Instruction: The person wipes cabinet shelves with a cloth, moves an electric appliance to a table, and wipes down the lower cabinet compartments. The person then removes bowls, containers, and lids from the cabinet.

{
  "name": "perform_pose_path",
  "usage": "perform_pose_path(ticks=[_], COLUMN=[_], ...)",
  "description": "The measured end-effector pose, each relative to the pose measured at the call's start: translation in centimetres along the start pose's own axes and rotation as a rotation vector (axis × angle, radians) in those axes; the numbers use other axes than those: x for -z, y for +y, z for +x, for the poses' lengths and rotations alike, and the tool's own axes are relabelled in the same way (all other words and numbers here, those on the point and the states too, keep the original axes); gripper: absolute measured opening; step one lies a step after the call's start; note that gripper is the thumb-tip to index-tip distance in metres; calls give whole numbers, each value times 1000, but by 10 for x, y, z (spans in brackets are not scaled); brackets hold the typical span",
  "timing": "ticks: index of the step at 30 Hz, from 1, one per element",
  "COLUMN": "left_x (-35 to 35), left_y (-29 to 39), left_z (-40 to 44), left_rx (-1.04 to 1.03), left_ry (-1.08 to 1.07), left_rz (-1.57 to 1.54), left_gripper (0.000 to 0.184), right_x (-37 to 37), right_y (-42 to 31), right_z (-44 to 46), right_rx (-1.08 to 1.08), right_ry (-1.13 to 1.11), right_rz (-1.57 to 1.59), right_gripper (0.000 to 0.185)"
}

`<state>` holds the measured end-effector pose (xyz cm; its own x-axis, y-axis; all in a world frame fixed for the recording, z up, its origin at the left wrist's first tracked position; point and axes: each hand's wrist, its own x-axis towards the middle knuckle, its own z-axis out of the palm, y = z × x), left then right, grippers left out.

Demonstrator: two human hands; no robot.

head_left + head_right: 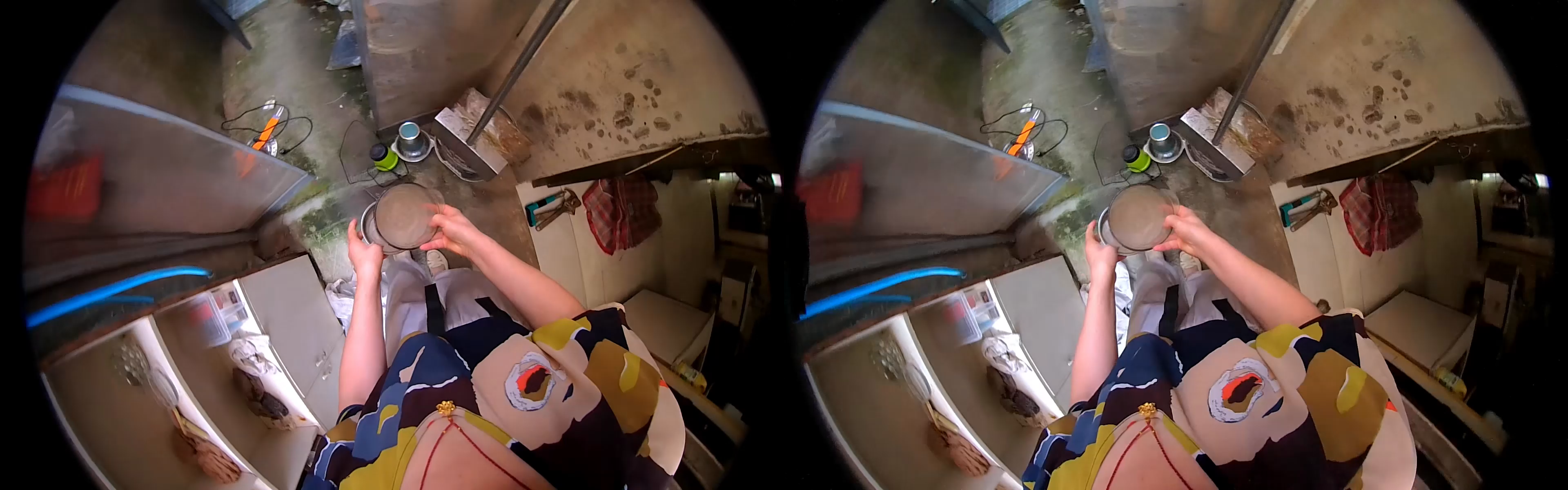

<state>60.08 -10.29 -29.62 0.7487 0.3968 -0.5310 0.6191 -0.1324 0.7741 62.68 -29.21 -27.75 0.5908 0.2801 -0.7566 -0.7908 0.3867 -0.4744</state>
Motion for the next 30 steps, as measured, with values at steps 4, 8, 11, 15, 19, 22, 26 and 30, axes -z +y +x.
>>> perform_pose_path(ticks=[4, 8, 11, 15, 19, 22, 26, 30], left_x=[-5, -8, -36, -76, -140, -187, -244, -288], left_y=[-44, 10, 38, 88, 134, 170, 204, 208], left_z=[65, 88, 118, 126, 118, 105, 89, 98], left_rx=[-166, -232, -418, -737, -912, -985, -1079, -1097], left_ry=[28, -211, -320, -523, -635, -696, -726, -800], left_rz=[72, 48, 235, 408, 513, 567, 698, 598], left_gripper=[55, 54, 54, 53, 52, 53, 51, 49], right_x=[29, 74, 122, 150, 158, 171, 194, 209], right_y=[-15, -31, -30, -41, -55, -67, -74, -78], right_z=[4, 13, 35, 43, 30, 24, 24, 24], right_rx=[118, 240, 267, 272, 387, 446, 457, 434], right_ry=[149, 411, 502, 673, 769, 742, 691, 750], right_rz=[33, 148, 260, 395, 443, 411, 362, 362], right_gripper=[42, 39, 32, 26, 25, 28, 26, 23])
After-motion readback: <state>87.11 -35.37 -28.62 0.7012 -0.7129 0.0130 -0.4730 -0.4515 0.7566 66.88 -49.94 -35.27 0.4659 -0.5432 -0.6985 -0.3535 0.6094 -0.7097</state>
